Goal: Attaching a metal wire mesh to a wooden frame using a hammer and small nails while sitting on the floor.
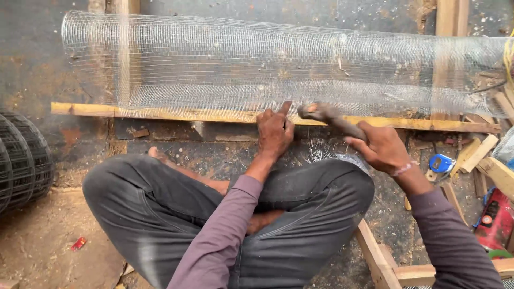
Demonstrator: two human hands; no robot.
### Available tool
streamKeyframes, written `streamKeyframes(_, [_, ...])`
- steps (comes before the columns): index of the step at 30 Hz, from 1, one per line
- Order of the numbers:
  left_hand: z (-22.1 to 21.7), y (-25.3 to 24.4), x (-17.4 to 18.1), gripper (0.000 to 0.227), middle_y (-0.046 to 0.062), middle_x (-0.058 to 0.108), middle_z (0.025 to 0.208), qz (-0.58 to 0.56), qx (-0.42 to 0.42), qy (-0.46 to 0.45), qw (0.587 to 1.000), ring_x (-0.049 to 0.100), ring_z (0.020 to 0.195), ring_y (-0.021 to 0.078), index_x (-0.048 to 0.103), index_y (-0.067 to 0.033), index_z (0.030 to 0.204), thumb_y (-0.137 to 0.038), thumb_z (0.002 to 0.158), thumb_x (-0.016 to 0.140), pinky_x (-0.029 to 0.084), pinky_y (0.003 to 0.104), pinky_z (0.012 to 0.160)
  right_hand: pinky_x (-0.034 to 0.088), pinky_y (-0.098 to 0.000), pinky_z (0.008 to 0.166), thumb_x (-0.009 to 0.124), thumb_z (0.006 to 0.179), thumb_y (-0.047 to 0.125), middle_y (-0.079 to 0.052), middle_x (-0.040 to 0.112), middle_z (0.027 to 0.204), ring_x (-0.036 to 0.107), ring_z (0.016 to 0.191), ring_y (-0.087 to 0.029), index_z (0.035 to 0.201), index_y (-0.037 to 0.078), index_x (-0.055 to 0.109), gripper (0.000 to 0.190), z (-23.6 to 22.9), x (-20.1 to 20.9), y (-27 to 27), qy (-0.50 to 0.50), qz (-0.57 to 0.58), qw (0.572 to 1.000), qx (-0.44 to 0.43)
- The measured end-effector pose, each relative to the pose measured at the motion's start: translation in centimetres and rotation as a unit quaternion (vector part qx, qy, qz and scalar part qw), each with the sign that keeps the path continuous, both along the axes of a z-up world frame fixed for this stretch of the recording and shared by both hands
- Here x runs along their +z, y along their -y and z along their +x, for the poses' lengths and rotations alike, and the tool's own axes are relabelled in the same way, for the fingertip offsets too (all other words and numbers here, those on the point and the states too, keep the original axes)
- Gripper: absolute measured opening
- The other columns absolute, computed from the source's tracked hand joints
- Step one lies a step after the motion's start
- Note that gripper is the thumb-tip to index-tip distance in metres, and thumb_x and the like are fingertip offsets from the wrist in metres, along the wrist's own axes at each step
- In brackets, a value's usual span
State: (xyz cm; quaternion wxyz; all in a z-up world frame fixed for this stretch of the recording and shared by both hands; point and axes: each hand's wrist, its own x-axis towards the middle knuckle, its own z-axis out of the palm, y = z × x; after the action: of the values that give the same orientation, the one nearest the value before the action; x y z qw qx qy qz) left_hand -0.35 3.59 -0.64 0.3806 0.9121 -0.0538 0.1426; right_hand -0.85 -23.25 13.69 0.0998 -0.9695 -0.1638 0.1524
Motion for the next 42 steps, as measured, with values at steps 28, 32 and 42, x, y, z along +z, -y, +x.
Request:
streamKeyframes(28, [-0.3,0.5,0.1,0.052,0.008,0.060,0.083,-0.018,-0.009,-0.020,1.000,0.052,0.093,0.0250,0.063,-0.0056,0.140,-0.014,0.089,0.064,0.041,0.043,0.092,0.051,-0.0481,0.058,0.057,0.098,0.055,-0.017,0.064,0.063,0.066,0.058,-0.033,0.104,0.007,0.065,0.049,-2.2,-0.6,0.3,-0.014,0.103,0.993,-0.048])
streamKeyframes(32, [-0.2,0.6,-1.4,0.047,0.007,0.063,0.084,-0.011,-0.001,-0.044,0.999,0.052,0.098,0.0252,0.062,-0.0094,0.138,-0.016,0.091,0.064,0.042,0.042,0.096,0.047,-0.0515,0.054,0.054,0.094,0.052,-0.022,0.061,0.062,0.057,0.054,-0.043,0.114,0.005,0.065,0.052,-2.5,0.4,-0.5,-0.046,0.323,0.934,-0.146])
streamKeyframes(42, [0.4,0.6,-1.2,0.062,0.005,0.061,0.076,-0.013,-0.038,-0.086,0.995,0.050,0.090,0.0214,0.053,-0.0071,0.151,-0.013,0.090,0.060,0.040,0.041,0.095,0.049,-0.0560,0.066,0.056,0.098,0.055,-0.026,0.066,0.069,0.067,0.072,-0.047,0.103,0.003,0.061,0.052,-1.7,1.0,-1.5,-0.058,0.049,0.992,-0.104])
